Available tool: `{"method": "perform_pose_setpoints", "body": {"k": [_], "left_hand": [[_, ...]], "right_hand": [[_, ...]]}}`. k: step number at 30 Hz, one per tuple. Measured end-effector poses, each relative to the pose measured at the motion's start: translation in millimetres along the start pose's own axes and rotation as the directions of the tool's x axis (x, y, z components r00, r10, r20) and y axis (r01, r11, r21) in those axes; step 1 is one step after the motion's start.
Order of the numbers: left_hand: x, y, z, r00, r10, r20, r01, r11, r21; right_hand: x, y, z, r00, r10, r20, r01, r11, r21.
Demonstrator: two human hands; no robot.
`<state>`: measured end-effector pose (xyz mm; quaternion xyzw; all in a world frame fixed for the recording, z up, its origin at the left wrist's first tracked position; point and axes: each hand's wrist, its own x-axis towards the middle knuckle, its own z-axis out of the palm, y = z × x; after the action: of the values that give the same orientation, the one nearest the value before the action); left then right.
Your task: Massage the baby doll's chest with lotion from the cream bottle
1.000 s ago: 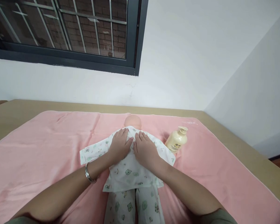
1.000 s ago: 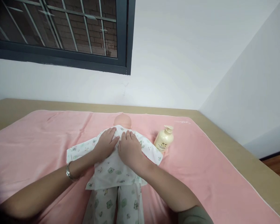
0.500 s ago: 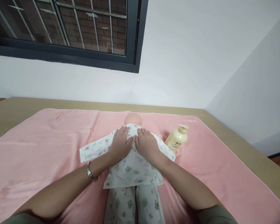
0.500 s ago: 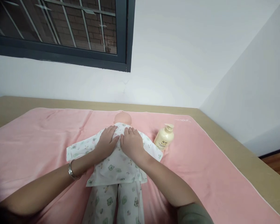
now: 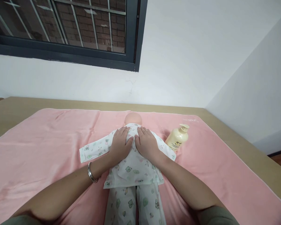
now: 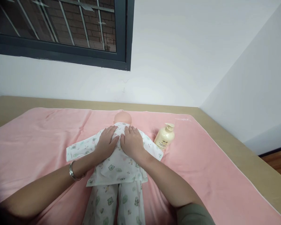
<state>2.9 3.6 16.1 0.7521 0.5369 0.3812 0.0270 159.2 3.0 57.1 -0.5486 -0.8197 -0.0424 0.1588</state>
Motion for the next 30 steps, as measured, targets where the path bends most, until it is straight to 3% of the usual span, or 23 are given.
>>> {"method": "perform_pose_setpoints", "body": {"k": [11,16,21,27,30], "left_hand": [[-6,4,-5.2,0.997,0.071,-0.030,-0.073,0.996,-0.047],[-4,7,-8.1,0.993,0.097,-0.068,-0.101,0.994,-0.044],[6,0,-8.4,1.000,-0.021,0.014,0.021,1.000,0.003],[-3,10,-11.1,0.996,0.094,-0.002,-0.093,0.989,0.113],[2,8,-13.3,0.997,0.062,0.038,-0.066,0.990,0.123]], "right_hand": [[5,9,-8,0.993,0.093,0.076,-0.097,0.994,0.047],[9,15,-11,0.992,0.015,0.125,-0.028,0.994,0.103],[-7,-4,-11,0.997,-0.064,0.050,0.061,0.997,0.053],[8,10,-10,0.994,0.025,0.103,-0.036,0.994,0.107],[6,8,-10,0.995,0.023,0.101,-0.031,0.996,0.081]]}}
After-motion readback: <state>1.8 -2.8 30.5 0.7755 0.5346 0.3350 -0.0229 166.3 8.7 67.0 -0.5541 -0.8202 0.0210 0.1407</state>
